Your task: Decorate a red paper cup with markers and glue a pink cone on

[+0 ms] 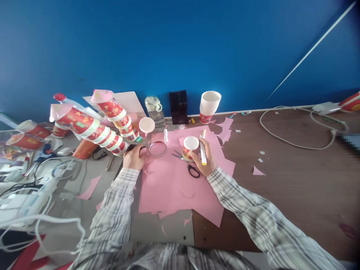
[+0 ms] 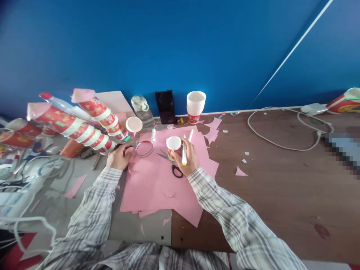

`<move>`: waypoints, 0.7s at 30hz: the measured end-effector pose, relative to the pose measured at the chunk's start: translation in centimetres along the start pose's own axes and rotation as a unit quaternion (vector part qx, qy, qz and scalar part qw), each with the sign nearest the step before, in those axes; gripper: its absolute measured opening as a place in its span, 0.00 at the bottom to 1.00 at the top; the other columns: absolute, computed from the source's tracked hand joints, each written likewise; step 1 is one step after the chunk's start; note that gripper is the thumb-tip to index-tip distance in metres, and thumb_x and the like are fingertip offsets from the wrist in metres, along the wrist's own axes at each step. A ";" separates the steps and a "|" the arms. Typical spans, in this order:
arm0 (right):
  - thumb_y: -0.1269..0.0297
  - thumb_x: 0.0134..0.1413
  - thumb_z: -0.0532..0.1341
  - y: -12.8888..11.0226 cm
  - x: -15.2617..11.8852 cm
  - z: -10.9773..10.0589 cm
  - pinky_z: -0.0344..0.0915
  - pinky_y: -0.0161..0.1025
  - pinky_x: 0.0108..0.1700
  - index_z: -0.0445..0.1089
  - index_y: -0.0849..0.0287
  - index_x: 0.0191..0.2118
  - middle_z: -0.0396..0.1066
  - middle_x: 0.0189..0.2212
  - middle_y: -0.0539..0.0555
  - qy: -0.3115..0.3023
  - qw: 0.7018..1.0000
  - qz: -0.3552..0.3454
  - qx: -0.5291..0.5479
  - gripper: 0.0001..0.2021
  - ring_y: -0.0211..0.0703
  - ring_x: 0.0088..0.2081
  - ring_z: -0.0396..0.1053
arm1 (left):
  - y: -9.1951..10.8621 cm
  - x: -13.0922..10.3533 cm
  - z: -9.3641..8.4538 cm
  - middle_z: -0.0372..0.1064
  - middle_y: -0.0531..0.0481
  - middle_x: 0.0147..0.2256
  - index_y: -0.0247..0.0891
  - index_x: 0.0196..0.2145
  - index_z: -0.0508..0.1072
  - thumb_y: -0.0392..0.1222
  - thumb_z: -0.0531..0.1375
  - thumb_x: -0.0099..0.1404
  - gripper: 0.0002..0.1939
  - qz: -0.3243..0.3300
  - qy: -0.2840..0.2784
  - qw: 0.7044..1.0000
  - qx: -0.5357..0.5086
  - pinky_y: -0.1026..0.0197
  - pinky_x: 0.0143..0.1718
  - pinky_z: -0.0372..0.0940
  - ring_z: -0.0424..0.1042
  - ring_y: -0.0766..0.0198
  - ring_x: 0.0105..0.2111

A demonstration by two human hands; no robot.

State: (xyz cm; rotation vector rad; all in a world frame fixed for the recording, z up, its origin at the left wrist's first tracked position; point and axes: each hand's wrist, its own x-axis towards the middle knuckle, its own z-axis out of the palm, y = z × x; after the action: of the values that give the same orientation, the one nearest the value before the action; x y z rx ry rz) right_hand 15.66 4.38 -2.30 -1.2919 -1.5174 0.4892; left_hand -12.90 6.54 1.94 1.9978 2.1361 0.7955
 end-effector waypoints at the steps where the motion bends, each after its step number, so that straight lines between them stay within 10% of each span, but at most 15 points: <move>1: 0.55 0.48 0.59 -0.1 0.0 0.0 0.63 0.56 0.55 0.53 0.59 0.56 0.62 0.53 0.64 0.001 1.000 0.001 0.002 0.30 0.59 0.53 0.63 | 0.1 0.0 -0.3 0.70 0.50 0.30 0.41 0.39 0.69 0.35 0.60 0.50 0.16 0.000 0.005 1.000 -0.006 0.54 0.42 0.58 0.67 0.57 0.32; 5: 0.55 0.47 0.60 -0.2 0.1 -0.2 0.62 0.57 0.55 0.53 0.60 0.56 0.61 0.53 0.65 0.024 1.000 0.010 0.008 0.31 0.60 0.54 0.63 | 0.9 0.1 -1.7 0.69 0.51 0.31 0.39 0.44 0.66 0.36 0.59 0.53 0.18 0.000 0.083 0.985 -0.152 0.61 0.36 0.61 0.65 0.65 0.29; 9: 0.55 0.46 0.60 -0.1 0.2 -0.2 0.61 0.56 0.56 0.53 0.60 0.56 0.61 0.52 0.64 0.034 0.999 0.016 0.017 0.31 0.60 0.54 0.62 | 2.0 -0.1 -1.8 0.69 0.51 0.32 0.37 0.40 0.68 0.43 0.63 0.50 0.19 -0.054 0.101 0.876 -0.469 0.66 0.31 0.62 0.66 0.68 0.29; 11: 0.56 0.46 0.60 -0.1 0.2 -0.2 0.62 0.56 0.55 0.54 0.59 0.55 0.62 0.52 0.63 0.024 0.999 0.020 0.019 0.31 0.59 0.53 0.63 | 2.6 -0.2 -1.2 0.69 0.52 0.29 0.37 0.38 0.69 0.43 0.66 0.46 0.20 -0.118 0.038 0.812 -0.570 0.66 0.26 0.62 0.66 0.68 0.26; 21: 0.54 0.48 0.60 -0.1 0.1 -0.3 0.63 0.54 0.55 0.52 0.60 0.56 0.60 0.53 0.64 0.033 0.999 0.005 0.021 0.31 0.58 0.54 0.63 | 6.0 -3.5 2.4 0.71 0.46 0.34 0.37 0.30 0.64 0.46 0.67 0.44 0.19 -0.178 -0.155 0.712 -0.661 0.46 0.35 0.68 0.71 0.53 0.35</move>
State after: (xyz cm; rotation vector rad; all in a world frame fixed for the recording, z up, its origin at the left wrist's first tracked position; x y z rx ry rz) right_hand 15.91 4.36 -2.01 -1.2715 -1.4402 0.4778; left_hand -6.06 3.88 1.62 0.7959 0.9988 1.2364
